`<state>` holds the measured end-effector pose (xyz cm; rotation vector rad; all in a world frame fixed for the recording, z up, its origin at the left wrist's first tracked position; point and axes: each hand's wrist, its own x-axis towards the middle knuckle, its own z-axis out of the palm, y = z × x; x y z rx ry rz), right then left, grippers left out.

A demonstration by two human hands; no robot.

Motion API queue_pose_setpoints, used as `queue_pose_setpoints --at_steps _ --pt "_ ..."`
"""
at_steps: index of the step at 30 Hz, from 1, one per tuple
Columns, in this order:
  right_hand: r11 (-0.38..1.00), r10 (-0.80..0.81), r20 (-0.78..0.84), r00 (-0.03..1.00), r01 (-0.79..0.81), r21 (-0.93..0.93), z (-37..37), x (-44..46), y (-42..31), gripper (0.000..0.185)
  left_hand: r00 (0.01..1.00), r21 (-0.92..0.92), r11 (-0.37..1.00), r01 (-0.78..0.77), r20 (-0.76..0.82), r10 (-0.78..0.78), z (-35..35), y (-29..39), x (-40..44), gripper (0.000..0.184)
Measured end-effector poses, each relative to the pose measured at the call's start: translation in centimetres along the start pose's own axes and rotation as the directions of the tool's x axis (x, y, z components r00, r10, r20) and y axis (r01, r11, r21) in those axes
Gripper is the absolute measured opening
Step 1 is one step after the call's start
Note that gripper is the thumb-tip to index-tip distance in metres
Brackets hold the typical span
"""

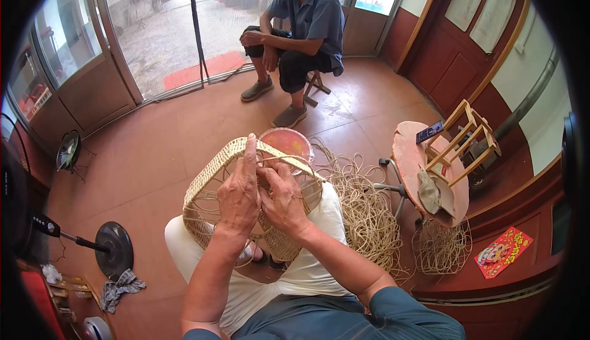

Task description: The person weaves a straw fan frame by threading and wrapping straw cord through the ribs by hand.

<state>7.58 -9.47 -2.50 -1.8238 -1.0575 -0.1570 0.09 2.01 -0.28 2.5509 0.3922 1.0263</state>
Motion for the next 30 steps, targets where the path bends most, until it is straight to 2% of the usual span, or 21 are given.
queue_pose_setpoints --at_steps 3,6,10,11,12,13,14,16,17,20,23,26,27,29,30 --pt "1.000 -0.018 -0.014 1.000 0.018 0.004 0.1 -0.2 0.1 0.036 0.999 -0.032 0.999 -0.017 -0.052 0.015 0.1 0.2 -0.3 0.084" --pt "0.999 -0.044 -0.016 0.999 0.044 -0.011 -0.1 -0.2 0.1 0.037 0.992 0.032 0.997 -0.077 -0.102 0.080 0.9 -0.5 -1.5 0.075" --pt "0.998 -0.061 -0.030 0.998 0.061 -0.021 0.0 -0.4 0.2 0.037 0.971 -0.037 0.995 -0.096 -0.222 0.085 1.3 -0.6 -2.3 0.055" --pt "0.992 -0.100 -0.028 0.995 0.098 -0.076 0.0 -0.3 0.5 0.039 0.969 -0.053 0.995 -0.091 -0.237 0.076 1.2 -0.4 -2.7 0.051" --pt "0.996 -0.079 -0.035 0.996 0.078 -0.044 0.1 -0.3 0.5 0.039 0.967 -0.066 0.994 -0.082 -0.247 0.064 1.1 -0.3 -3.3 0.046" --pt "0.999 -0.035 -0.005 0.999 0.035 -0.019 0.1 -0.4 0.4 0.039 0.956 -0.068 0.996 -0.060 -0.289 0.038 1.5 -0.2 -3.5 0.032" --pt "1.000 0.013 0.025 1.000 -0.013 0.003 0.1 -0.6 0.3 0.039 0.965 -0.248 0.966 0.074 -0.225 -0.131 1.4 0.0 -3.8 0.028" --pt "1.000 -0.023 -0.010 1.000 0.023 0.007 0.1 -0.4 0.2 0.040 0.902 -0.550 0.762 0.342 -0.036 -0.431 0.7 0.7 -3.5 0.022" --pt "1.000 -0.030 -0.015 0.999 0.030 0.009 0.0 -0.4 -0.1 0.040 0.875 -0.715 0.595 0.368 0.051 -0.481 0.7 0.6 -3.1 0.015" --pt "0.995 -0.091 -0.013 0.996 0.090 -0.040 -0.1 -0.3 0.3 0.043 0.875 -0.898 0.203 0.391 0.294 -0.385 -0.6 -0.3 -2.8 0.017" --pt "0.990 -0.097 -0.060 0.993 0.090 -0.104 -0.1 -0.5 -0.6 0.052 0.857 -0.881 0.186 0.435 0.341 -0.387 -4.0 -1.0 -2.9 0.022" --pt "0.951 -0.189 -0.088 0.978 0.160 -0.263 -0.4 -1.1 -1.5 0.054 0.841 -0.866 0.220 0.449 0.327 -0.431 -5.4 -3.1 -3.6 0.032" --pt "0.942 -0.241 -0.117 0.964 0.203 -0.266 0.0 -1.3 -1.2 0.053 0.834 -0.866 0.215 0.452 0.325 -0.445 -5.8 -3.8 -3.9 0.034" --pt "0.931 -0.280 -0.045 0.959 0.260 -0.256 0.2 -1.2 -1.2 0.052 0.815 -0.875 0.155 0.459 0.345 -0.466 -6.9 -4.6 -4.2 0.041" --pt "0.924 -0.302 -0.012 0.953 0.290 -0.250 0.4 -0.9 -1.2 0.051 0.812 -0.878 0.174 0.445 0.315 -0.491 -7.4 -4.9 -4.2 0.043"
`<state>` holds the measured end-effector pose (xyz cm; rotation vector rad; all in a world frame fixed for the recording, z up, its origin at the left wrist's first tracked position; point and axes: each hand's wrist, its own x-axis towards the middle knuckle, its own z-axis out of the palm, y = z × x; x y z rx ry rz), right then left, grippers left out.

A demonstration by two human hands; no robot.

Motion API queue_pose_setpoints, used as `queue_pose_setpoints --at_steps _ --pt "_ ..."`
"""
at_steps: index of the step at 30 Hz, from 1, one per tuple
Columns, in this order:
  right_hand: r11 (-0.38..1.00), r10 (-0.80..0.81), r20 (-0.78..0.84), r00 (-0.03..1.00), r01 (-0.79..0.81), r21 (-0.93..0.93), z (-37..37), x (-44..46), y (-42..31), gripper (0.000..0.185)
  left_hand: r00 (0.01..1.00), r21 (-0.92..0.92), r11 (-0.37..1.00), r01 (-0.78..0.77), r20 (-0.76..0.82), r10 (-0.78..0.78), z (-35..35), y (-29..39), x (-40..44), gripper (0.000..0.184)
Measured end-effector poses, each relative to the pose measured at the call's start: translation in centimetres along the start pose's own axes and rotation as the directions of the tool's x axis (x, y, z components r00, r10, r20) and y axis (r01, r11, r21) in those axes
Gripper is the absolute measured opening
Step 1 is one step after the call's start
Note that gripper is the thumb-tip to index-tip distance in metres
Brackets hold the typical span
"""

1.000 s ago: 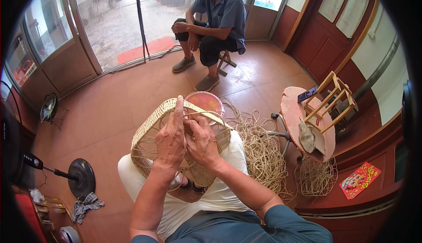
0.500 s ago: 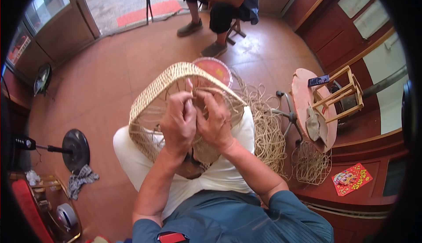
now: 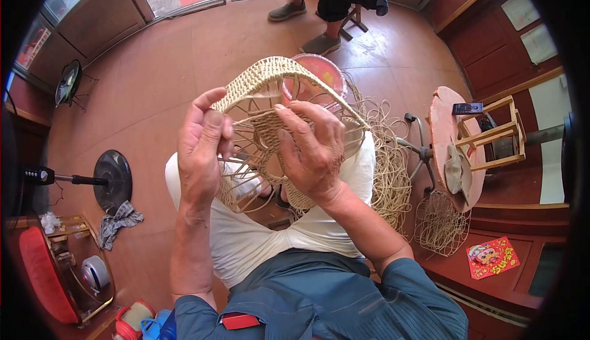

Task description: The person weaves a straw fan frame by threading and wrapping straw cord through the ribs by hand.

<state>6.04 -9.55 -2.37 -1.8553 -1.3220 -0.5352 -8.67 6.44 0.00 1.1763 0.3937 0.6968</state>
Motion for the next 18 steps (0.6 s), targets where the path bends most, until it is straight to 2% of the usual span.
queue_pose_setpoints --at_steps 2,6,10,14,15,18 --pt "0.999 -0.018 0.012 1.000 0.019 -0.036 0.9 0.3 0.2 0.053 0.997 0.019 0.999 -0.049 -0.064 0.050 -0.7 0.7 0.3 0.047" --pt "0.996 -0.022 0.055 0.998 0.027 -0.082 1.2 0.3 0.1 0.052 0.990 -0.029 0.992 -0.126 -0.063 0.124 -1.7 1.9 1.8 0.044" --pt "0.994 -0.005 0.079 0.997 0.014 -0.111 1.2 0.4 -0.4 0.051 0.979 0.046 0.981 -0.190 -0.065 0.193 -0.4 2.9 4.3 0.038" --pt "0.991 -0.006 0.073 0.997 0.016 -0.132 1.4 0.9 -0.8 0.049 0.965 0.161 0.953 -0.258 0.082 0.247 2.6 4.2 6.5 0.031" --pt "0.990 -0.012 0.065 0.998 0.021 -0.137 1.5 1.1 -0.8 0.048 0.963 0.121 0.958 -0.259 0.109 0.246 3.6 4.2 6.9 0.026" --pt "0.991 -0.016 0.057 0.998 0.023 -0.134 1.8 1.5 -1.2 0.044 0.940 0.386 0.885 -0.259 0.313 0.138 5.3 5.2 8.0 0.023"
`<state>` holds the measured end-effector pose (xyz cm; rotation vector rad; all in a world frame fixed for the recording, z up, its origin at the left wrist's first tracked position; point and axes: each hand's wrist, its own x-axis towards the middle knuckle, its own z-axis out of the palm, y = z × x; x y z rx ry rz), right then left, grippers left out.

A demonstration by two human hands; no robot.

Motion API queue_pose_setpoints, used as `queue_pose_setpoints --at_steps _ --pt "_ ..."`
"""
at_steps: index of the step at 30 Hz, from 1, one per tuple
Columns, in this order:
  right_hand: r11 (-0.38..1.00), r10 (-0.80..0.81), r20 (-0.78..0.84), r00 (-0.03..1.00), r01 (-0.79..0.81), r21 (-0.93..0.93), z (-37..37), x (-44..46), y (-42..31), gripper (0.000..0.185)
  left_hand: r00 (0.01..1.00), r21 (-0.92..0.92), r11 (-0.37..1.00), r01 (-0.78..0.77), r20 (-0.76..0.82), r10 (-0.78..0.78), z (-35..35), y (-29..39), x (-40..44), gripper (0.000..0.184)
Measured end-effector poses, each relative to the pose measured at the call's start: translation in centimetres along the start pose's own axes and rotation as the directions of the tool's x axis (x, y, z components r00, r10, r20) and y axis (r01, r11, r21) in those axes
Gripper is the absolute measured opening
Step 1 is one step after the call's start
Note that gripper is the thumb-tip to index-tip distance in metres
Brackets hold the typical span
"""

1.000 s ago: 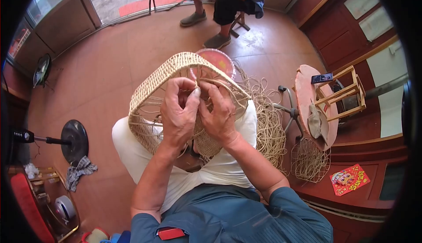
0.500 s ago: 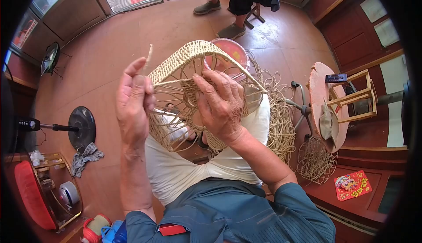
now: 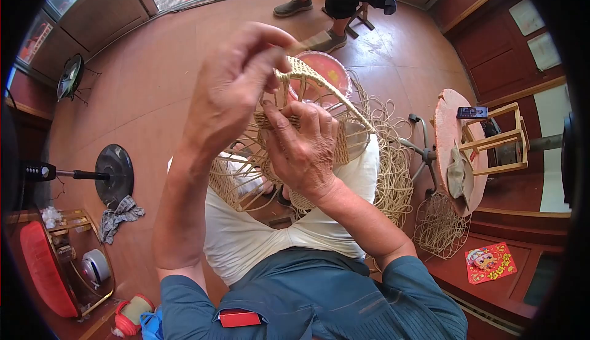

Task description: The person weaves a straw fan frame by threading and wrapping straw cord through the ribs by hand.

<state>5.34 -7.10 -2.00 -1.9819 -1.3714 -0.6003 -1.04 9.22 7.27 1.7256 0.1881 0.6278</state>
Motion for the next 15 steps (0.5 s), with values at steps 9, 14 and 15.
queue_pose_setpoints --at_steps 9,14,15 --pt "0.985 0.036 0.066 0.997 -0.047 0.168 0.6 0.8 0.2 0.029 0.993 0.092 0.992 0.092 -0.076 -0.085 0.6 1.5 -1.2 0.028" --pt "0.982 0.060 0.145 0.988 -0.084 0.170 -0.3 1.9 0.0 0.023 0.944 0.314 0.936 0.160 -0.325 -0.052 1.2 -1.1 -8.1 0.050" --pt "0.967 0.081 0.165 0.983 -0.118 0.227 -0.2 1.9 -0.1 0.022 0.939 0.384 0.917 0.106 -0.343 0.035 2.3 -2.5 -9.5 0.055"
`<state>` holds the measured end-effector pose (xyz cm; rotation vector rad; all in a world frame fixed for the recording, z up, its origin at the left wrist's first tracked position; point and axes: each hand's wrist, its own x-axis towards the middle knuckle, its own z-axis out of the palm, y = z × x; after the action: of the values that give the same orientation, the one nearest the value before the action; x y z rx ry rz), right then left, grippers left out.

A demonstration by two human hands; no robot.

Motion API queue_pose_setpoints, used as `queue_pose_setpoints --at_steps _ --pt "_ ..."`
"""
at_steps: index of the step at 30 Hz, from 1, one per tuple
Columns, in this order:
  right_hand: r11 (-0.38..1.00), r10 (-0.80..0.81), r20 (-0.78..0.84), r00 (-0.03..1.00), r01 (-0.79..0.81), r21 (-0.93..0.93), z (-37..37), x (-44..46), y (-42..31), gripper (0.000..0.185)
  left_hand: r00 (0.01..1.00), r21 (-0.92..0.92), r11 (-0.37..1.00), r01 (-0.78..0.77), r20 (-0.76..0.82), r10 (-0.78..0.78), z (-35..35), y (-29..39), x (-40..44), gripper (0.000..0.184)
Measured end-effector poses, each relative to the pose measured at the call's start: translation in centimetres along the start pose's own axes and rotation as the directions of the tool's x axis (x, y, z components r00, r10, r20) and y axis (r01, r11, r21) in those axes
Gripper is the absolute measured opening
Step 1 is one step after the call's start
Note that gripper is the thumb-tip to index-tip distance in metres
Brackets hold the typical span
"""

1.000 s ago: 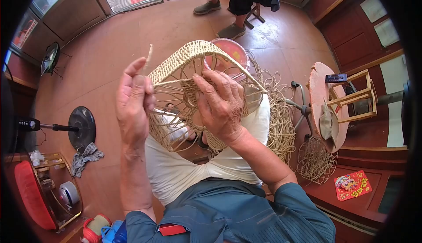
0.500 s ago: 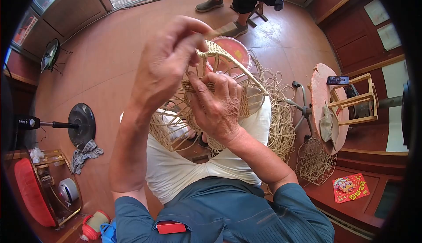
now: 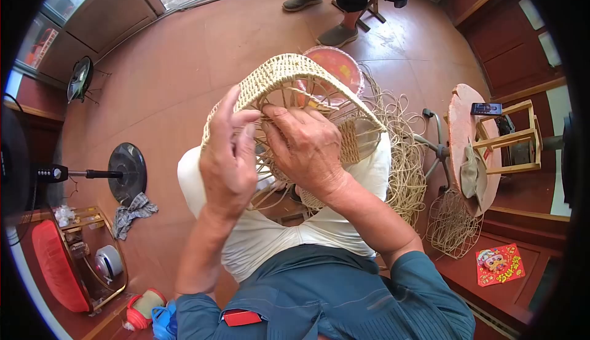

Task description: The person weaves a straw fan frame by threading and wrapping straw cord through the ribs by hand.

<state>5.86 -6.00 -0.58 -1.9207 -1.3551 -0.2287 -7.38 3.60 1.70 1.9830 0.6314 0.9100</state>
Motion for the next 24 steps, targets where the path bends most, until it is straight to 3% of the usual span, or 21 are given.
queue_pose_setpoints --at_steps 3,6,8,9,15,17,19,21,24 --pt "0.985 0.085 0.082 0.993 -0.097 0.143 0.2 -0.1 -0.1 0.018 0.989 0.163 0.978 -0.132 -0.042 0.140 1.3 -3.0 -1.7 0.071" --pt "0.944 0.166 0.161 0.973 -0.204 0.258 0.3 0.0 0.2 0.018 0.999 0.081 0.997 -0.009 -0.034 0.012 1.8 -2.4 -1.9 0.079" --pt "0.925 0.198 0.207 0.958 -0.252 0.285 0.0 0.2 0.3 0.023 1.000 0.097 0.995 -0.025 0.003 0.025 2.0 -2.4 -1.6 0.081" --pt "0.914 0.222 0.230 0.947 -0.284 0.288 -0.3 0.1 0.5 0.026 0.983 0.158 0.971 -0.176 -0.021 0.182 2.7 -3.2 -1.4 0.082" --pt "0.888 0.213 0.238 0.948 -0.290 0.358 0.0 0.3 0.9 0.028 0.987 0.467 0.870 -0.157 0.051 0.151 3.0 -2.7 -0.6 0.066" --pt "0.886 0.196 0.175 0.965 -0.251 0.390 -0.1 0.3 0.8 0.028 0.994 0.548 0.829 -0.108 0.050 0.096 2.9 -2.6 -0.7 0.059" --pt "0.900 0.191 0.148 0.970 -0.233 0.368 -0.1 0.1 0.8 0.027 0.953 0.556 0.798 -0.233 -0.033 0.301 2.9 -3.5 -0.3 0.050" --pt "0.902 0.155 0.076 0.985 -0.173 0.395 0.4 -0.1 1.0 0.018 0.934 0.591 0.767 -0.251 -0.059 0.351 2.6 -3.9 -0.6 0.043" --pt "0.902 0.184 0.113 0.976 -0.214 0.374 0.1 -0.1 0.4 0.025 0.902 0.598 0.765 -0.238 -0.156 0.402 2.2 -4.3 -0.2 0.030"
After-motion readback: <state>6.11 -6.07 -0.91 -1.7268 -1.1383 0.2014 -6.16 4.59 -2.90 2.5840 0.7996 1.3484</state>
